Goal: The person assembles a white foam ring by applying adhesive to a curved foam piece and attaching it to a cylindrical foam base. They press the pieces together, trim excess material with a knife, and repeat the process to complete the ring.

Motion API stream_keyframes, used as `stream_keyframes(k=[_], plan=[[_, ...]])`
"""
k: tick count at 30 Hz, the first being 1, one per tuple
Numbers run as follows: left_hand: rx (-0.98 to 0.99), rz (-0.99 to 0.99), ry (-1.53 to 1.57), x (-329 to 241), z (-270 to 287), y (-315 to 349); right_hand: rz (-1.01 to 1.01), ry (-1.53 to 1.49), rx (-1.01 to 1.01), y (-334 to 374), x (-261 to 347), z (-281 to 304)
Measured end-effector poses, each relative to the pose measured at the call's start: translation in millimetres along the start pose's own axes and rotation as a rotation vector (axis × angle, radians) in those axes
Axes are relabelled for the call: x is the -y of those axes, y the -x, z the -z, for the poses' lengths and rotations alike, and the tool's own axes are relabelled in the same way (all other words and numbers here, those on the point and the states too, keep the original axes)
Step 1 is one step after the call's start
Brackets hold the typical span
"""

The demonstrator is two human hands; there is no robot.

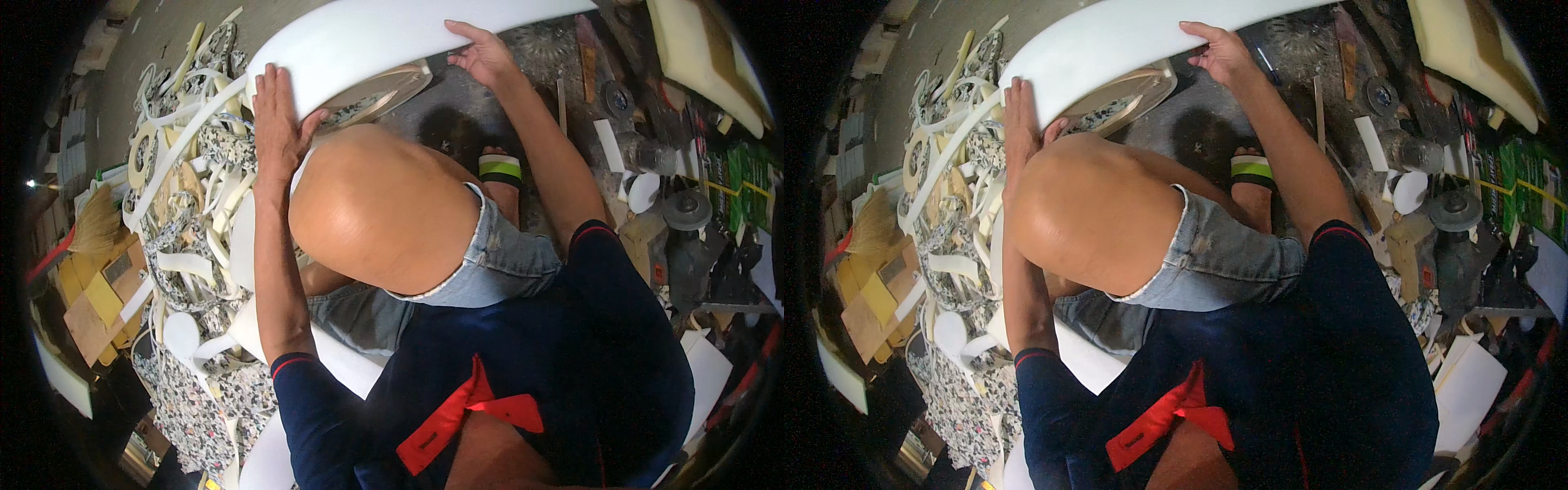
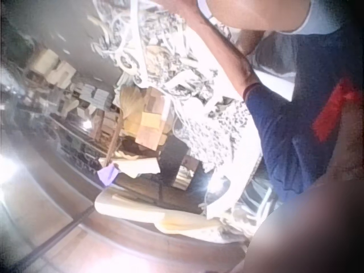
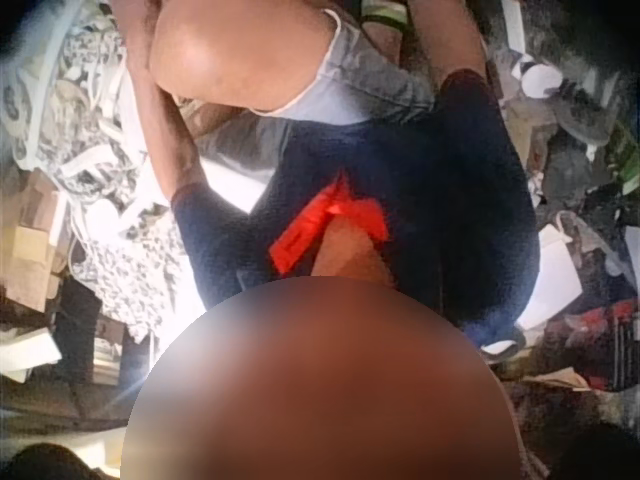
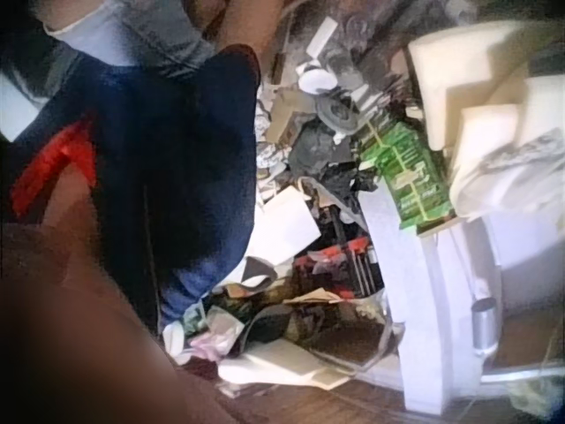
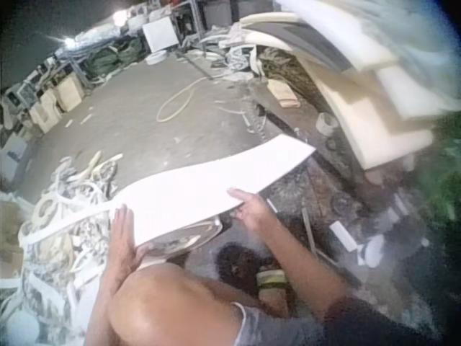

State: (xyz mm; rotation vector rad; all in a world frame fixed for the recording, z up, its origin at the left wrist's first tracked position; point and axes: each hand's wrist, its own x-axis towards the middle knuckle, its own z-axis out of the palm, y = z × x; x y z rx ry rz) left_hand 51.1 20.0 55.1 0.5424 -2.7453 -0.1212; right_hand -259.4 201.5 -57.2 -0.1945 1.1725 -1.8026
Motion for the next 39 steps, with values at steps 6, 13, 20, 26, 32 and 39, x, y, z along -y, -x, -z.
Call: stream_keyframes(k=[6, 13, 20, 26, 32, 39], plan=[[0.012, 0.038, 0.014, 12, 8, 16, -0.159, -0.167, -0.118, -22, -43, -7], [-0.016, 0.080, 0.081, 19, 8, 23, -0.100, -0.380, 0.086, -25, -58, -25], [-0.147, 0.178, 0.196, 22, -7, 23, 0.136, -0.097, 0.168, -28, 45, -61], [-0.113, 0.391, 0.426, -7, -50, 11, 0.276, 0.213, 0.165, -52, 87, -77], [-0.245, 0.233, 0.259, -21, -55, -19, 0.313, 0.267, 0.163, -42, 78, -101], [-0.179, 0.196, 0.201, -16, -50, -44, 0.502, 0.770, -0.030, 0, 121, -143]])
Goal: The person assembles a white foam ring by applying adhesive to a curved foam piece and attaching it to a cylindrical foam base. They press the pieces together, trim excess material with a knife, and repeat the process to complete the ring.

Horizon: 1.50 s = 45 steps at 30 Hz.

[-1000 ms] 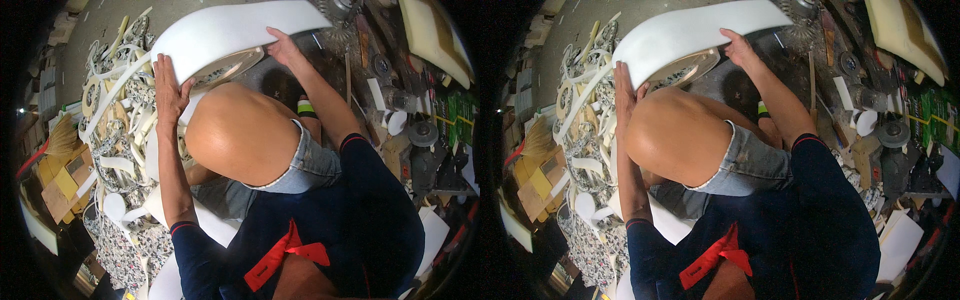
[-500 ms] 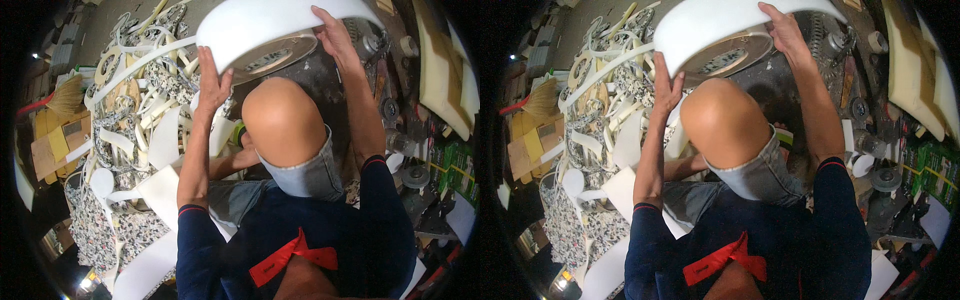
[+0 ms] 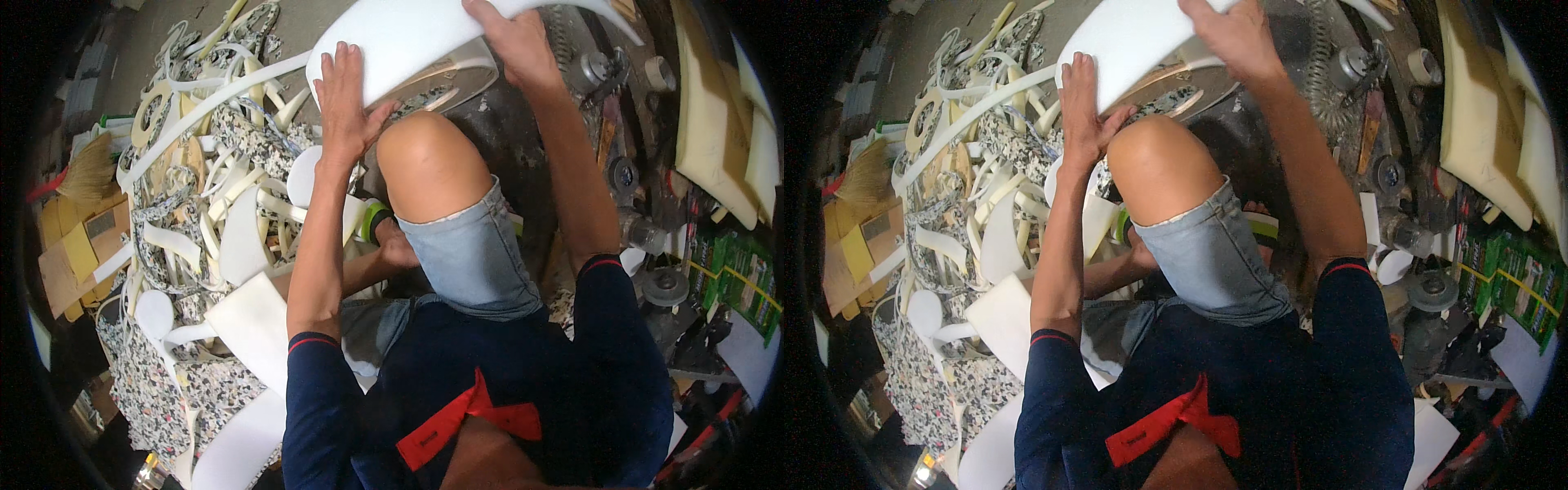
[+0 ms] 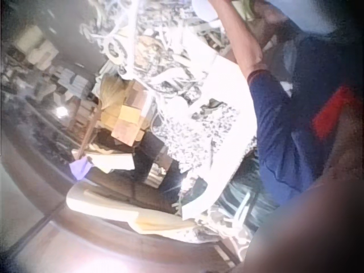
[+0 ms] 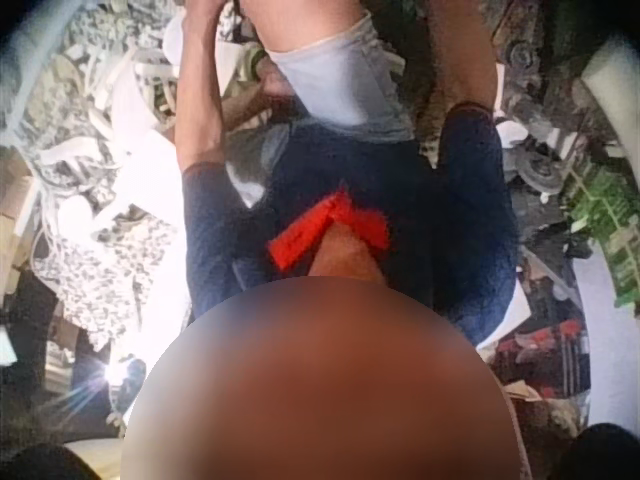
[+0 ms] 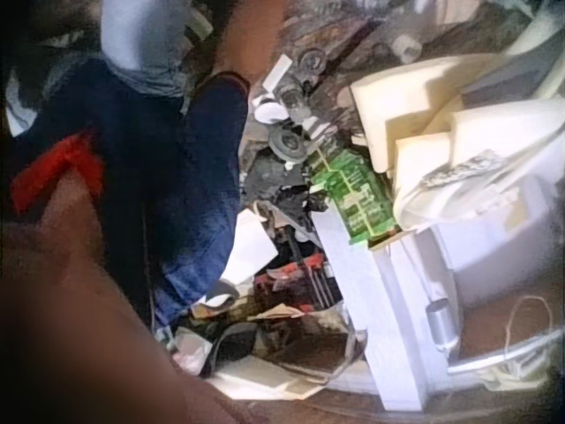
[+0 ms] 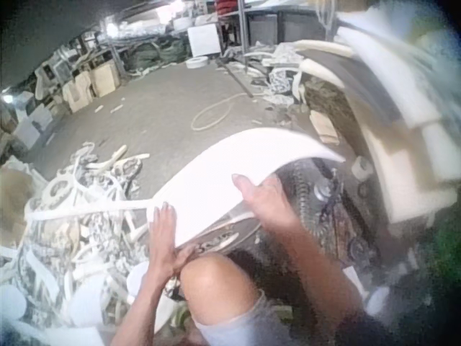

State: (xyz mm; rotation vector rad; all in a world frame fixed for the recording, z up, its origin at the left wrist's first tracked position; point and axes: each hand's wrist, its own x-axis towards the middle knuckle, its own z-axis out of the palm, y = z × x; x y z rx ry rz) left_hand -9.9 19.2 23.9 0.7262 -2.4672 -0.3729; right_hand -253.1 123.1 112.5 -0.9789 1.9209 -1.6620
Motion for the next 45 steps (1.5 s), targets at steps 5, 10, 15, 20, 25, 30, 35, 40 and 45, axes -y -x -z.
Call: stream_keyframes(k=[5, 10, 15, 20, 25, 30, 35, 40, 45], plan=[[-0.001, -0.026, -0.023, 3, 3, 7, -0.095, 0.148, -0.036, 3, -14, 2], [-0.005, -0.042, -0.022, 9, 3, 6, 0.027, -0.052, -0.046, 6, -57, -3], [0.024, -0.020, -0.018, 6, 1, 4, -0.200, 0.097, 0.002, 7, -78, 0], [0.088, -0.099, -0.005, 12, 9, 6, -0.278, -0.216, -0.020, 22, -88, -10], [0.212, -0.125, 0.158, 38, 23, 8, -0.524, -0.049, -0.151, 88, -141, 19], [0.361, 0.003, 0.125, 43, 42, 0, -0.434, 0.735, -0.279, 228, -197, 110], [0.382, 0.131, 0.142, 29, 63, -29, -0.713, 0.992, -0.068, 330, -212, 161], [0.081, 0.177, 0.021, 7, 20, -58, -1.028, 0.974, 0.082, 362, -243, 179], [-0.030, 0.135, 0.045, -4, -9, -84, -0.843, 1.012, 0.044, 385, -253, 193]])
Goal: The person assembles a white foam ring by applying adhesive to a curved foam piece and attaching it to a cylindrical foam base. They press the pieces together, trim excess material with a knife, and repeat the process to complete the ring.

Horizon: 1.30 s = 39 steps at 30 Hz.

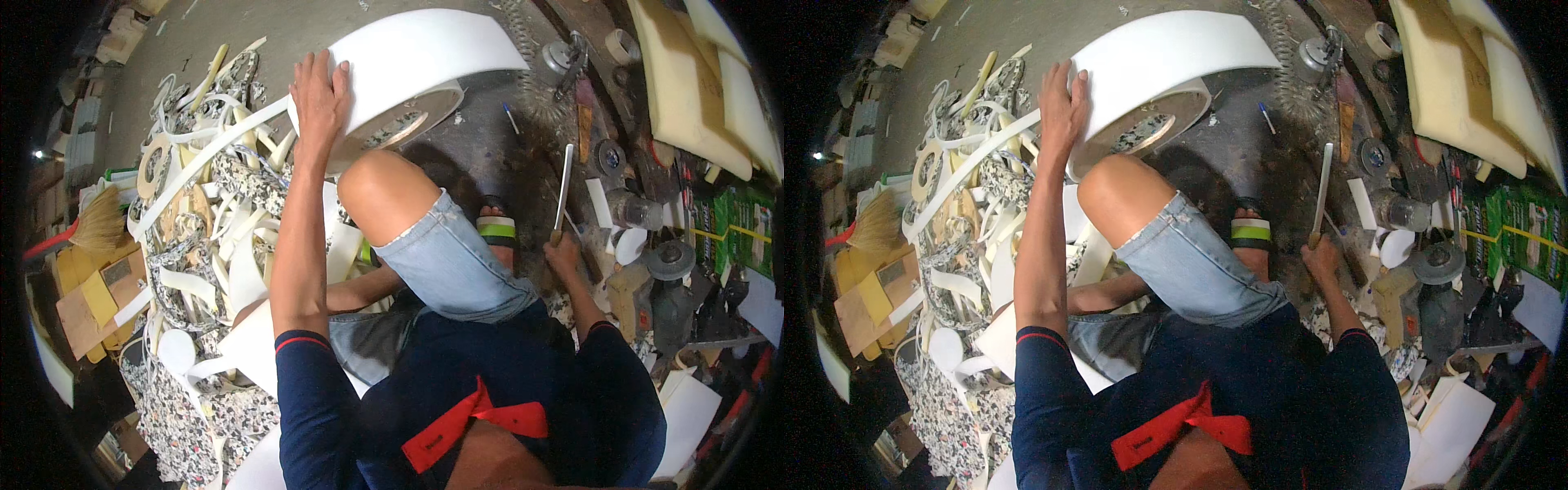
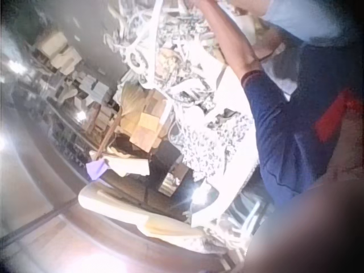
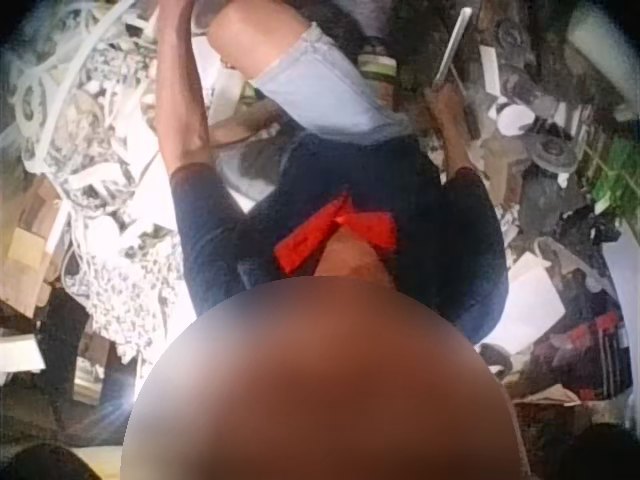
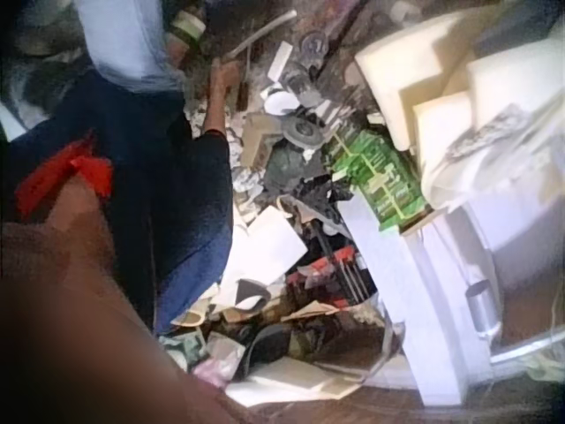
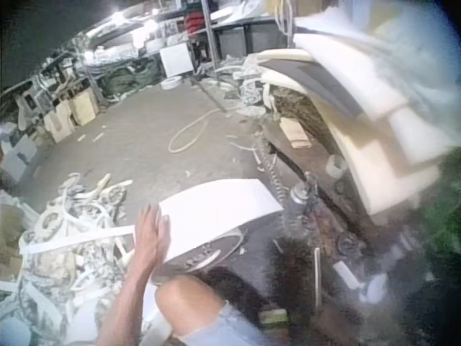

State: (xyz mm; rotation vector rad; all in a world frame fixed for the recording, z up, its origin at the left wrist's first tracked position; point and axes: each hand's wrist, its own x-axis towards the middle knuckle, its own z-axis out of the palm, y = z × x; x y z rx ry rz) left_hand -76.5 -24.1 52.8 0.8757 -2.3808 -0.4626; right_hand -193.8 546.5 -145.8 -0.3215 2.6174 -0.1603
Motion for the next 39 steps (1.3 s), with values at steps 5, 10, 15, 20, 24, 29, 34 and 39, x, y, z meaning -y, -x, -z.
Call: stream_keyframes(k=[5, 10, 15, 20, 24, 29, 34, 39], plan=[[0.013, -0.098, -0.024, 2, -13, -32, 0.066, -0.209, -0.090, 44, 27, 78], [0.128, 0.007, -0.099, -7, -26, -58, 0.499, -0.455, -0.176, 75, 142, 170], [0.169, 0.075, -0.089, -20, -29, -60, 0.750, -0.647, -0.013, 77, 245, 199], [0.059, -0.094, -0.226, -21, -31, -60, 0.983, -0.707, -0.039, 65, 283, 190], [0.128, -0.009, -0.118, -23, -31, -62, 1.009, -0.738, -0.039, 59, 289, 182], [0.101, 0.043, -0.080, -28, -26, -54, 0.966, -0.728, 0.047, 62, 293, 178], [0.060, 0.010, -0.122, -29, -24, -51, 1.004, -0.676, 0.023, 64, 300, 181], [0.075, 0.005, -0.167, -26, -25, -52, 0.923, -0.694, 0.161, 68, 302, 183]])
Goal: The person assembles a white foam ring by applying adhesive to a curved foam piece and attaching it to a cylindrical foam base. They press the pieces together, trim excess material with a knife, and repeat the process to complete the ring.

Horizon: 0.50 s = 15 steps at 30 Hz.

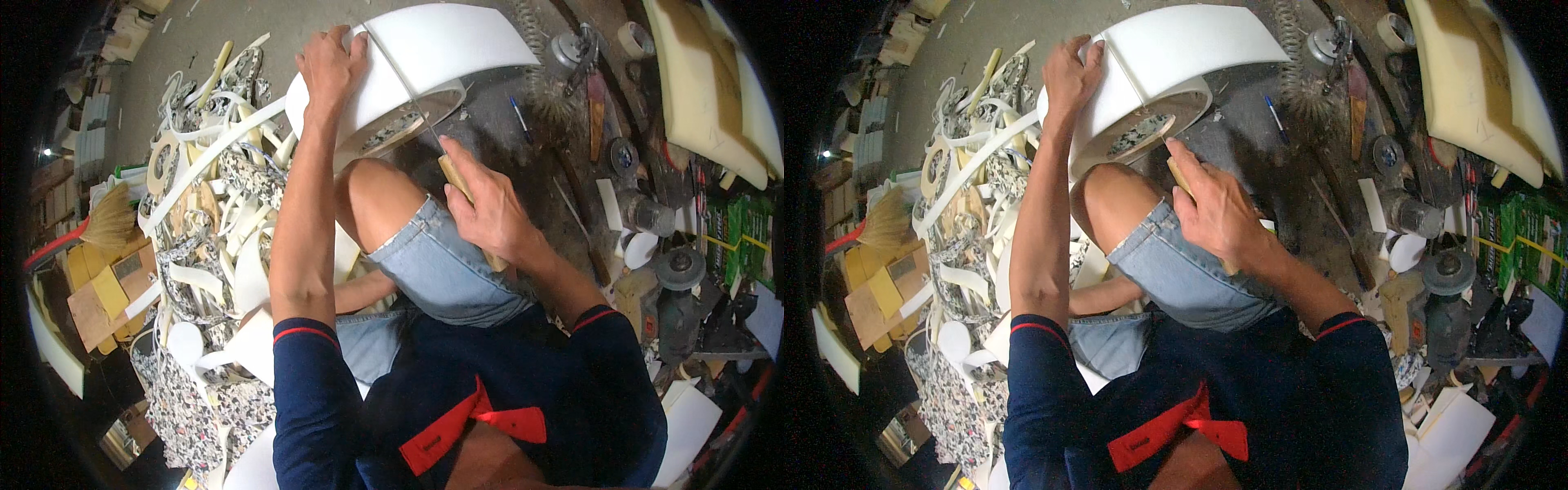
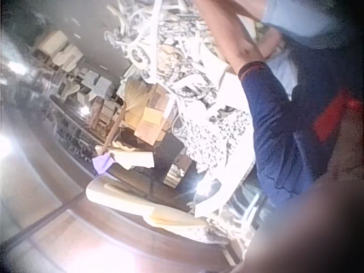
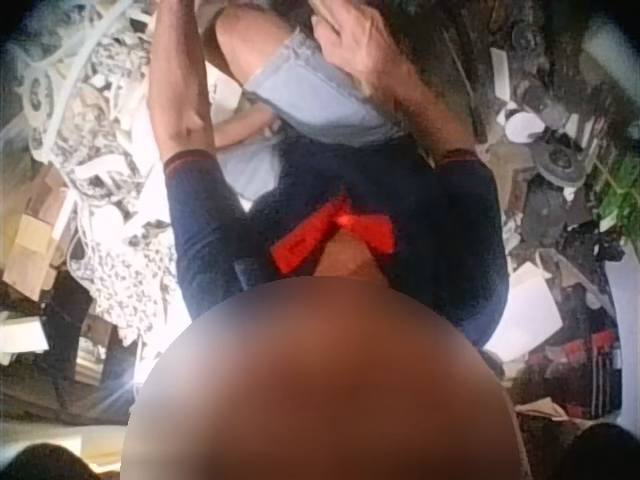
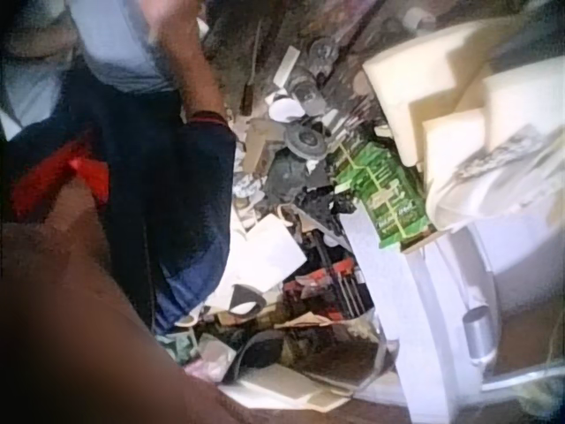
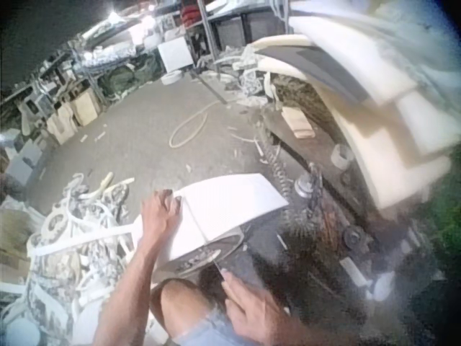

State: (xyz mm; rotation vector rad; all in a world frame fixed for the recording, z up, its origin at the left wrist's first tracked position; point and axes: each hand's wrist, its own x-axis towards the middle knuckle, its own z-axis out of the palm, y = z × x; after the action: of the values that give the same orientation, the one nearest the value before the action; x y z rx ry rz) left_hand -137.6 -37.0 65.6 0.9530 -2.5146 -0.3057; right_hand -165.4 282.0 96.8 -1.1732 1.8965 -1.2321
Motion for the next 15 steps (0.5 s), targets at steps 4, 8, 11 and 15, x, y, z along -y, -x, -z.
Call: stream_keyframes(k=[4, 8, 11, 15], plan=[[0.012, 0.034, 0.027, 0.7, -1.1, 0.5, 0.026, -0.005, -0.017, 0.2, 0.6, -1.8], [-0.004, 0.021, 0.046, 0.1, -1.2, 2.1, 0.029, 0.002, -0.015, -1.3, -0.6, -2.2], [0.000, 0.020, 0.063, 0.0, -0.5, 2.4, 0.048, 0.008, -0.018, -2.4, -2.0, -1.8], [0.014, 0.023, 0.057, -0.1, 0.4, 1.7, 0.094, 0.006, -0.045, -4.5, -3.5, -2.0]])
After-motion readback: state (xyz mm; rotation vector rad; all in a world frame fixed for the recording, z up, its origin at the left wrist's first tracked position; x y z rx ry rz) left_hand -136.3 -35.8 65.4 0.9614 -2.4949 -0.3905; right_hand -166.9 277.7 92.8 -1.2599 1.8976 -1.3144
